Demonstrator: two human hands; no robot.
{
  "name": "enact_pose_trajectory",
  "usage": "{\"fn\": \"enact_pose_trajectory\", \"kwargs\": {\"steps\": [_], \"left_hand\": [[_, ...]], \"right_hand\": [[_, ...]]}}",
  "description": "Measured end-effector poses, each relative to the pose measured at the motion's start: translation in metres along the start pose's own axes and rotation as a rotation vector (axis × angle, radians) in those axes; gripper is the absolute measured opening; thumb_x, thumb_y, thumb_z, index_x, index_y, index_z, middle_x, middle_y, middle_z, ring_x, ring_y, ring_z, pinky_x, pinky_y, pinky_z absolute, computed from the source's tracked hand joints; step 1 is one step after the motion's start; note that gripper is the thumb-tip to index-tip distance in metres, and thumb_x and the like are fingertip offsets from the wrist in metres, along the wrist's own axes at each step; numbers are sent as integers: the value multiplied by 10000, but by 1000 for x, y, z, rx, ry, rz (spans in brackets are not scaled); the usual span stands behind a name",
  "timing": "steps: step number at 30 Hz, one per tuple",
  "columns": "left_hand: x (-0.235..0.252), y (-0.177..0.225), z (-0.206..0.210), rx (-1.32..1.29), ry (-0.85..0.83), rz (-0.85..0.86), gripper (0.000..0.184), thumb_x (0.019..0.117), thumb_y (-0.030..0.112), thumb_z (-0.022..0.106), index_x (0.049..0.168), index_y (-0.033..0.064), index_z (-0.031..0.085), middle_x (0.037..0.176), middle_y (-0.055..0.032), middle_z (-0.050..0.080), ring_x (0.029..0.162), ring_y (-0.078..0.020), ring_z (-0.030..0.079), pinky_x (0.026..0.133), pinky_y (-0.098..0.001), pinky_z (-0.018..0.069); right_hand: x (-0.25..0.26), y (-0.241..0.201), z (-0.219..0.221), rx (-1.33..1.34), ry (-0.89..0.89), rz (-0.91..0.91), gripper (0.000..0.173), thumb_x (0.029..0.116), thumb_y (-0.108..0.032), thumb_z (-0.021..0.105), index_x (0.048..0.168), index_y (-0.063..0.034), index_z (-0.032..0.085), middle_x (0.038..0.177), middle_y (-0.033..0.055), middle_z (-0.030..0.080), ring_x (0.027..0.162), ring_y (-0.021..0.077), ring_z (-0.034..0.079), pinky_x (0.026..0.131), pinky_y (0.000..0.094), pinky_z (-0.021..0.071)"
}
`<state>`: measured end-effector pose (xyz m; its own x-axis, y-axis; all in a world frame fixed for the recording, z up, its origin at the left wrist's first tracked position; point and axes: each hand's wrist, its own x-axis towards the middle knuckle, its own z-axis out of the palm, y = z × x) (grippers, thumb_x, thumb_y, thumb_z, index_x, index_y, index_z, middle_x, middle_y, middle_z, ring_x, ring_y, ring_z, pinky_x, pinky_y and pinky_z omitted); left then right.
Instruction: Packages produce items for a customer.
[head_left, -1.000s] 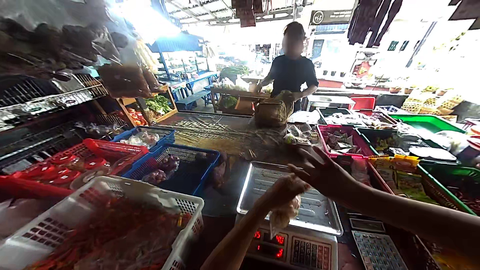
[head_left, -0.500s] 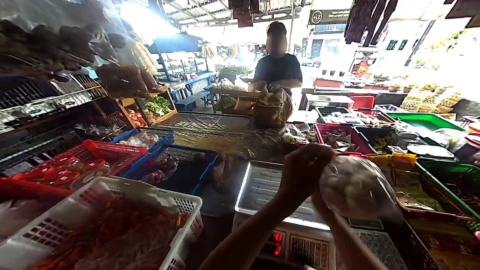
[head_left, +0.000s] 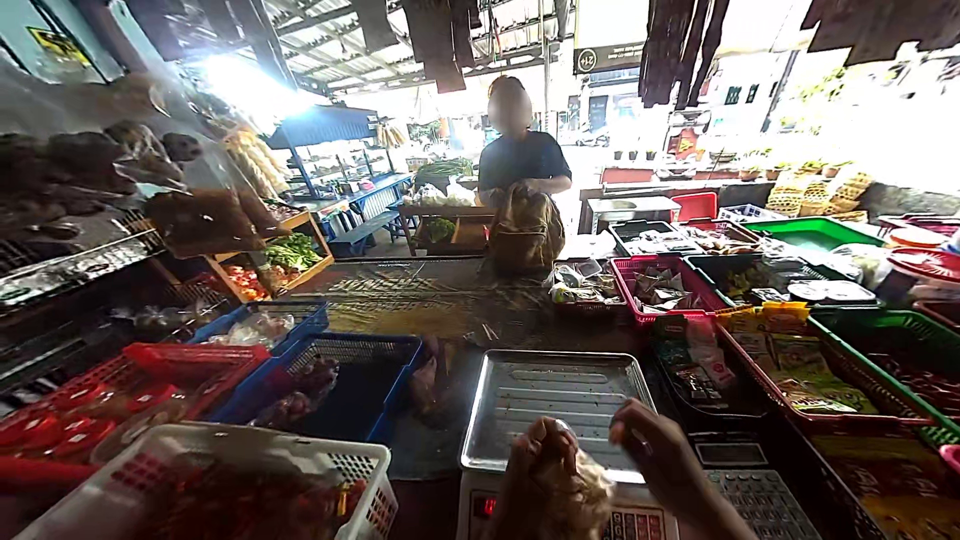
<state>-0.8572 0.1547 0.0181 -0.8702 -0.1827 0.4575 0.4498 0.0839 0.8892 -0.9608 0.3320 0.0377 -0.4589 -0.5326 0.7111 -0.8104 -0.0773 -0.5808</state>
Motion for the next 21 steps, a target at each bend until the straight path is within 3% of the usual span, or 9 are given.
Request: {"fn": "enact_pose_trajectory", "kwargs": {"steps": [1, 3, 6, 9, 10, 12, 15, 18, 21], "left_hand": [[1, 0, 6, -32, 70, -18, 154, 1020, 36, 455, 977, 69, 599, 793, 126, 645, 754, 48, 619, 750, -174, 538], [7, 15, 15, -126, 198, -185, 191, 1017, 17, 427, 996, 52, 614, 824, 93, 649, 784, 24, 628, 772, -186, 543], [15, 45, 26, -368, 366, -477, 283, 1033, -1, 373, 942, 64, 632, 821, 48, 677, 781, -19, 657, 760, -205, 558], [20, 52, 28, -562, 473, -601, 294, 1067, 17, 345, 977, 28, 625, 842, -17, 705, 763, -60, 682, 710, -208, 561], [22, 52, 27, -589, 482, -616, 286, 1072, 30, 348, 1002, 24, 625, 860, -31, 715, 745, -63, 684, 671, -199, 553], [22, 48, 22, -575, 411, -616, 281, 1081, 53, 344, 1054, 23, 622, 951, -52, 755, 786, -70, 711, 675, -203, 560], [17, 38, 8, -335, 263, -491, 229, 1020, 11, 428, 952, 47, 644, 959, -14, 751, 900, -47, 696, 827, -221, 549], [11, 27, -9, 39, 68, -173, 83, 924, 67, 624, 989, 37, 667, 1027, 24, 725, 1003, -9, 670, 919, -221, 542], [15, 29, -16, 353, -32, -35, 179, 897, 173, 724, 961, 8, 699, 907, -19, 710, 893, -50, 649, 891, -313, 488]], "right_hand": [[-4, -4, 6, 37, -94, -39, 183, 1007, -298, 626, 1027, -123, 678, 1069, 43, 663, 1051, 67, 632, 918, 221, 535], [-9, -14, 18, -28, -217, -123, 362, 914, -335, 749, 1258, -230, 709, 1368, 88, 617, 1310, 223, 553, 1057, 387, 501], [-14, -8, 34, -259, -146, -255, 365, 955, -430, 684, 1298, -305, 687, 1403, 31, 614, 1350, 235, 510, 1087, 362, 458], [-15, 3, 41, -372, -10, -336, 247, 1044, -428, 540, 1163, -308, 720, 1375, -11, 657, 1397, 229, 488, 1114, 364, 400], [-16, 3, 41, -377, -7, -332, 203, 1053, -386, 539, 1121, -303, 712, 1368, -32, 646, 1388, 197, 473, 1118, 329, 374], [-13, -2, 41, -315, -17, -299, 147, 1030, -255, 590, 982, -213, 723, 1191, -10, 707, 1190, 146, 598, 1017, 241, 467], [3, -9, 29, -34, -27, -96, 126, 1006, -109, 600, 953, -35, 687, 929, 58, 747, 913, 74, 720, 846, 194, 579], [12, -6, 23, 369, 76, 212, 49, 945, -27, 638, 964, -68, 656, 852, -51, 737, 745, -10, 691, 704, 180, 596], [14, -5, 24, 609, 64, 263, 110, 947, -42, 664, 969, -149, 678, 868, -88, 742, 754, -4, 692, 697, 188, 593]]}}
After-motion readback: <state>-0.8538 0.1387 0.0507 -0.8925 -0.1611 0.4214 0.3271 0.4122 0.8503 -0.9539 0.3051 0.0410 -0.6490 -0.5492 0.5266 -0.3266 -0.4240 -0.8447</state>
